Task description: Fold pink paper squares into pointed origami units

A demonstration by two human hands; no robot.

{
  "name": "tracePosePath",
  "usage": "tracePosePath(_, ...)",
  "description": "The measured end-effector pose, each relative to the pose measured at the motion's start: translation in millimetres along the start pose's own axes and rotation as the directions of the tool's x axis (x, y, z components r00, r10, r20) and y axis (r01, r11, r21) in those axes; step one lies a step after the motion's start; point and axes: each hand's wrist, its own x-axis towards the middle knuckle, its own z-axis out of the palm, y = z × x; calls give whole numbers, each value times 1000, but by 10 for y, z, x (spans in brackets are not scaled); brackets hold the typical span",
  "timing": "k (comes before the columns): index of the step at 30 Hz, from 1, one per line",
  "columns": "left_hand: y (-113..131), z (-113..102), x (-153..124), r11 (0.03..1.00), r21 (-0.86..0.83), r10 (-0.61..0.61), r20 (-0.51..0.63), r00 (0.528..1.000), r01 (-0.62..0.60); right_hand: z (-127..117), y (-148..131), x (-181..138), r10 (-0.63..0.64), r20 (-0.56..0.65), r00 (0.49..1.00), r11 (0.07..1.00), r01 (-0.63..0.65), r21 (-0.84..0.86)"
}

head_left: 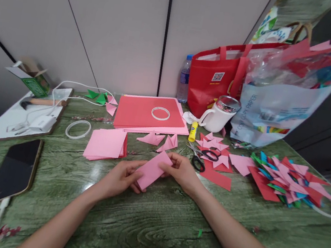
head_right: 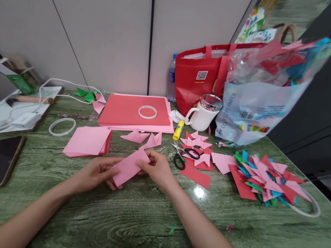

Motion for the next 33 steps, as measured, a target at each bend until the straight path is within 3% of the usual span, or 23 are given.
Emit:
tracePosePath(7,-12,-34,-29,980,198,-11,5,1000,10,-9,78,35,-38,-73,997,994,30,-108)
tracePosePath(11,-51,-74,-32,830,548,131,-12,991,-103,10,134,3,-154,-117,981,928,103,-358)
tracePosePath(14,-90,-92,-20,669,730,207,-1,978,-141,49,150,-36,-304,-41,952,758,216,-616)
tracePosePath(17,-92,-80,-16,512,857,139,-18,990,-57,96,155,-62,-374,102,922,539,306,-785)
tracePosePath(22,20,-6,-22,125,992,21,-35,999,32,167,135,-99,-397,153,905,267,273,-924)
tracePosePath(26,88,87,-13,-8,1000,21,-30,999,30,191,140,-90,-478,262,838,104,351,-931)
tracePosePath(29,76,154,-9,-47,999,53,-17,998,20,175,165,-52,-429,386,817,181,496,-849)
tracePosePath(33,15,149,0,43,996,111,70,991,-75,172,137,-55,-341,381,860,339,490,-803)
